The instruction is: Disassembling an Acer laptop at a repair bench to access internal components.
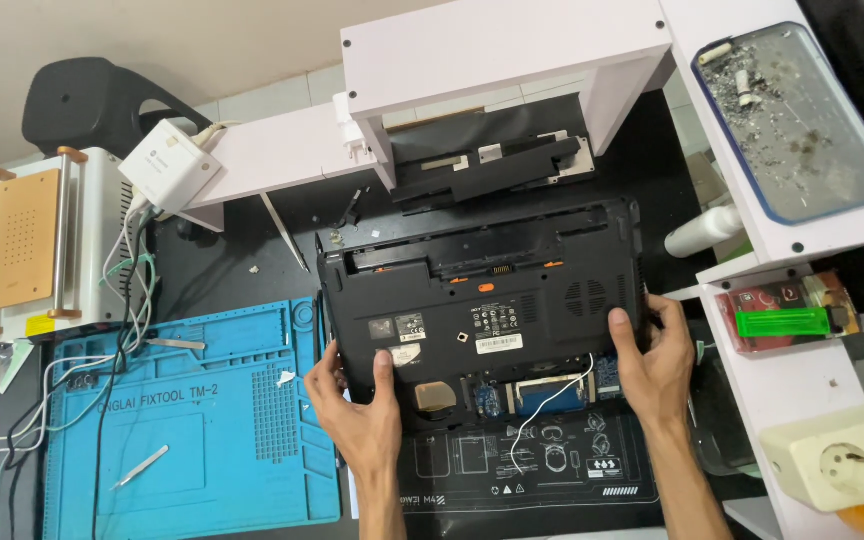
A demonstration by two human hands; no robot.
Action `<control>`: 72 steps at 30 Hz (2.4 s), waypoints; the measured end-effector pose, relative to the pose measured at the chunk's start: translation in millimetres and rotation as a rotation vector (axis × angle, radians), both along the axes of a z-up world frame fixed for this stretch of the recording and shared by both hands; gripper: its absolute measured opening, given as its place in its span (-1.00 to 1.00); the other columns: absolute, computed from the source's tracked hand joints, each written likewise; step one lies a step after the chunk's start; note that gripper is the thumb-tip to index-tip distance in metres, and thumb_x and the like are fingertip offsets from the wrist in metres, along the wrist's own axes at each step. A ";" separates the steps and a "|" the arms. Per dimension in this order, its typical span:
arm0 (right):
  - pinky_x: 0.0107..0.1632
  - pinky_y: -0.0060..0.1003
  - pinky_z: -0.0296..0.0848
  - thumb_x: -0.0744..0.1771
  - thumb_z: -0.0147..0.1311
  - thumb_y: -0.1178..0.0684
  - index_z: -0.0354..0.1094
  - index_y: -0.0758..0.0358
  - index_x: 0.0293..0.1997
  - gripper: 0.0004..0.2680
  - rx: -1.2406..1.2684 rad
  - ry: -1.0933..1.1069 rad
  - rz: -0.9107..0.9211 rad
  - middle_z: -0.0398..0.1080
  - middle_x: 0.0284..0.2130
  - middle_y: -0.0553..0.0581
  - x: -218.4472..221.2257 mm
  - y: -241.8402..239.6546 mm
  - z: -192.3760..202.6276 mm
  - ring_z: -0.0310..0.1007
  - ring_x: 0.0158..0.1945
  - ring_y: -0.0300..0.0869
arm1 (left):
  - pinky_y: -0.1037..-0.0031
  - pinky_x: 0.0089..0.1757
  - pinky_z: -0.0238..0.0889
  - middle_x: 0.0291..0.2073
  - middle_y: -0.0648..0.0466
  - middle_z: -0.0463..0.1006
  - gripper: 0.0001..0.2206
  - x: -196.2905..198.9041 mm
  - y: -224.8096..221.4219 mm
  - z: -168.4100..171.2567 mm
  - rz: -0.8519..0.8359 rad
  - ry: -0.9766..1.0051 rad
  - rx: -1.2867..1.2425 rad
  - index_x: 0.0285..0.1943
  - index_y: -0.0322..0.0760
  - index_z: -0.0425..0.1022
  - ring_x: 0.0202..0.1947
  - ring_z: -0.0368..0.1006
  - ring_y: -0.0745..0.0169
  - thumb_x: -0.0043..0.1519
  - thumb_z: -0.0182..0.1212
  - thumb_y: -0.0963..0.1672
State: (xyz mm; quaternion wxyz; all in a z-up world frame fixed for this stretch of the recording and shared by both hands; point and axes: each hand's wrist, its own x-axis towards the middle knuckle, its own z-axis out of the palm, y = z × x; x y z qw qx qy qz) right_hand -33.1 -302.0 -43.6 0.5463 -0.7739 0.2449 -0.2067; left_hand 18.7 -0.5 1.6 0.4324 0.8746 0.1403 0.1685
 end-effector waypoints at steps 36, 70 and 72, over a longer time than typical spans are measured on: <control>0.33 -0.10 0.29 0.39 -0.32 -0.41 0.23 0.37 0.35 -0.41 0.754 0.327 -0.012 0.36 0.23 0.37 24.6 48.9 33.4 0.32 0.35 0.04 | 0.10 0.37 -0.03 0.48 -0.16 0.19 -0.43 -78.6 46.4 80.8 -0.747 0.102 -2.130 0.60 -0.15 -0.07 0.45 0.16 -0.11 0.51 -0.20 0.13; 0.30 -0.12 0.27 0.34 -0.10 -0.35 0.17 0.21 0.40 -0.45 1.290 0.243 0.305 0.28 0.29 0.21 -0.9 100.2 -7.9 0.28 0.31 -0.01 | 0.59 -0.50 0.28 -0.14 -0.03 0.53 -0.35 -25.8 -23.3 -36.6 -0.252 0.373 -0.984 0.36 -0.40 0.30 -0.41 0.38 0.34 0.28 0.16 0.15; 0.28 -0.12 0.28 0.34 -0.09 -0.34 0.18 0.22 0.40 -0.46 1.314 0.212 0.297 0.29 0.27 0.22 1.0 98.1 -13.1 0.29 0.30 0.00 | 0.53 -0.34 0.45 -0.05 -0.01 0.51 -0.36 -28.6 -22.7 -41.1 -0.126 0.334 -1.167 0.25 -0.36 0.29 -0.23 0.50 0.31 0.24 0.10 0.19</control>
